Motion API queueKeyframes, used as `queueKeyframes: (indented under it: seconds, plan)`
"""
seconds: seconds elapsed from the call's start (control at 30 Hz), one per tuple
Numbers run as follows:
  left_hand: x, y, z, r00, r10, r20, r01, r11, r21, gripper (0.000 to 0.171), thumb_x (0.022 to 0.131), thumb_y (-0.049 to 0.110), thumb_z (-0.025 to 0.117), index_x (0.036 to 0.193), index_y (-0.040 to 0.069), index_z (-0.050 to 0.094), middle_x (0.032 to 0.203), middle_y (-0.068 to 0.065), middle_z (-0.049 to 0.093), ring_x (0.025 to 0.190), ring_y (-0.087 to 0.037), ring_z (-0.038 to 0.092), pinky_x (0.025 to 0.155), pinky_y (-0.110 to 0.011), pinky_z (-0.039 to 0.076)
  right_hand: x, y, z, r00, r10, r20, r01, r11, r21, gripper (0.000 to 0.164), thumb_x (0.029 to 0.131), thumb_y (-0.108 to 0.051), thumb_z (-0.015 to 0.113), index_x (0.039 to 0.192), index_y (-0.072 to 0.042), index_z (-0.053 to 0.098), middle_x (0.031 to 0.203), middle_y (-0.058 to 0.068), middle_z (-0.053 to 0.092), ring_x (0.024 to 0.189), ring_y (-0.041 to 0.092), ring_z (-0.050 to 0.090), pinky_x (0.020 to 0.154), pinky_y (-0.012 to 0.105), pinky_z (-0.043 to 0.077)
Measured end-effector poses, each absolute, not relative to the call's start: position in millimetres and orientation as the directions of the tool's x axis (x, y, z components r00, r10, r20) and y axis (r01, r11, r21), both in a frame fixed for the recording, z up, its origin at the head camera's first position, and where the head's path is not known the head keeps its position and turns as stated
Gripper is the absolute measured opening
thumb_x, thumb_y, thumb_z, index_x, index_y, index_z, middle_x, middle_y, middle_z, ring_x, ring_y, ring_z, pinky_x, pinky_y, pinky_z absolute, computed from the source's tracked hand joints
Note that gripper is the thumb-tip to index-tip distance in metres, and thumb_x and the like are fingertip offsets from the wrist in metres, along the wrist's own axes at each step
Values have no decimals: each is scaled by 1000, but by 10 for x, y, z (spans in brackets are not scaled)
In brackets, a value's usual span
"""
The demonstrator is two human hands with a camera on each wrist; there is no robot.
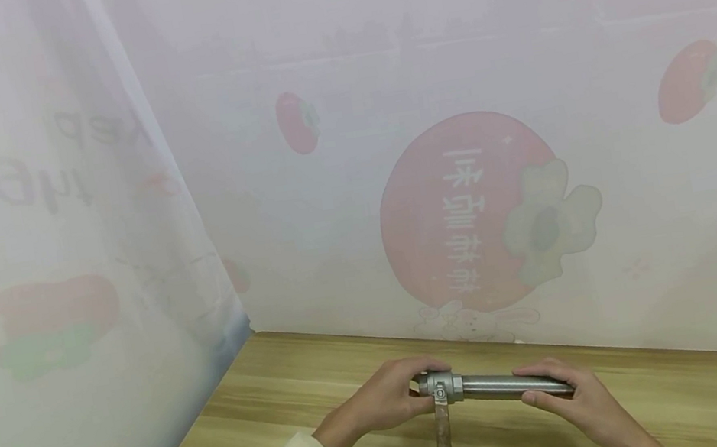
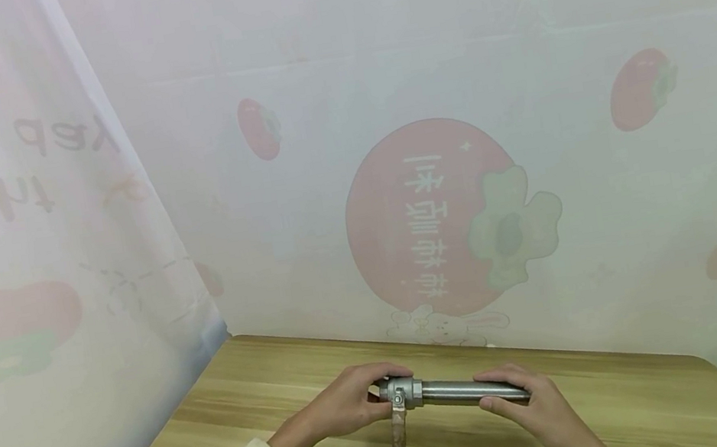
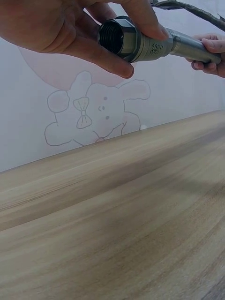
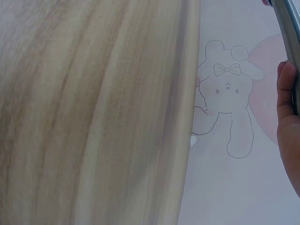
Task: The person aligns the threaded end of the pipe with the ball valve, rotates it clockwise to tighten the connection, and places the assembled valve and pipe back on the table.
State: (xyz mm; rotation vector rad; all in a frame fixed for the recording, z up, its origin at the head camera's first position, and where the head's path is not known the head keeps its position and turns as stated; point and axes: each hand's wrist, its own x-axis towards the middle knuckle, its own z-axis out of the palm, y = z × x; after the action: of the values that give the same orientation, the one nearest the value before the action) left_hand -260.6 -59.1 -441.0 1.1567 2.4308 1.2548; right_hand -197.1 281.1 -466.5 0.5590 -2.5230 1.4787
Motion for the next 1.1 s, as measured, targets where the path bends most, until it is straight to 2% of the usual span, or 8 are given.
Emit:
queueKeyframes:
  seconds: [0.53, 0.73, 0.97, 1.1]
  plan:
    - [-2602, -585, -4427, -681, 706, 197, 571, 343, 746, 46, 98, 0, 77, 142, 12, 69, 130, 3, 74, 107, 1, 65, 88, -14, 63, -1953, 2797, -4664, -920, -232, 317, -390, 438, -810, 32, 102, -14, 77, 134, -17, 77, 127, 4, 75, 103, 7, 68, 84, 22, 61]
    - [-2596, -589, -4410, -688, 699, 193, 569, 354, 742, 48, 98, 1, 78, 142, 15, 69, 131, 3, 73, 108, 1, 66, 88, -14, 62, -1954, 2796, -4655, -931, -223, 291, -362, 441, -821, 32, 102, -16, 77, 135, -18, 77, 128, 6, 74, 104, 6, 68, 85, 21, 61]
    - [-2594, -586, -4394, -692, 696, 189, 571, 368, 734, 49, 97, 1, 78, 144, 16, 69, 131, 3, 73, 107, 1, 65, 87, -13, 62, -1955, 2806, -4631, -944, -228, 237, -313, 406, -858, 34, 104, -15, 75, 138, -11, 75, 131, 13, 73, 104, 8, 70, 84, 25, 64]
    - [-2589, -583, -4383, -693, 696, 189, 572, 370, 732, 49, 97, 2, 79, 144, 16, 69, 132, 4, 73, 108, 1, 66, 87, -13, 62, -1953, 2814, -4618, -947, -232, 223, -300, 387, -872, 34, 105, -14, 74, 138, -9, 74, 124, 9, 74, 96, 11, 71, 80, 27, 65]
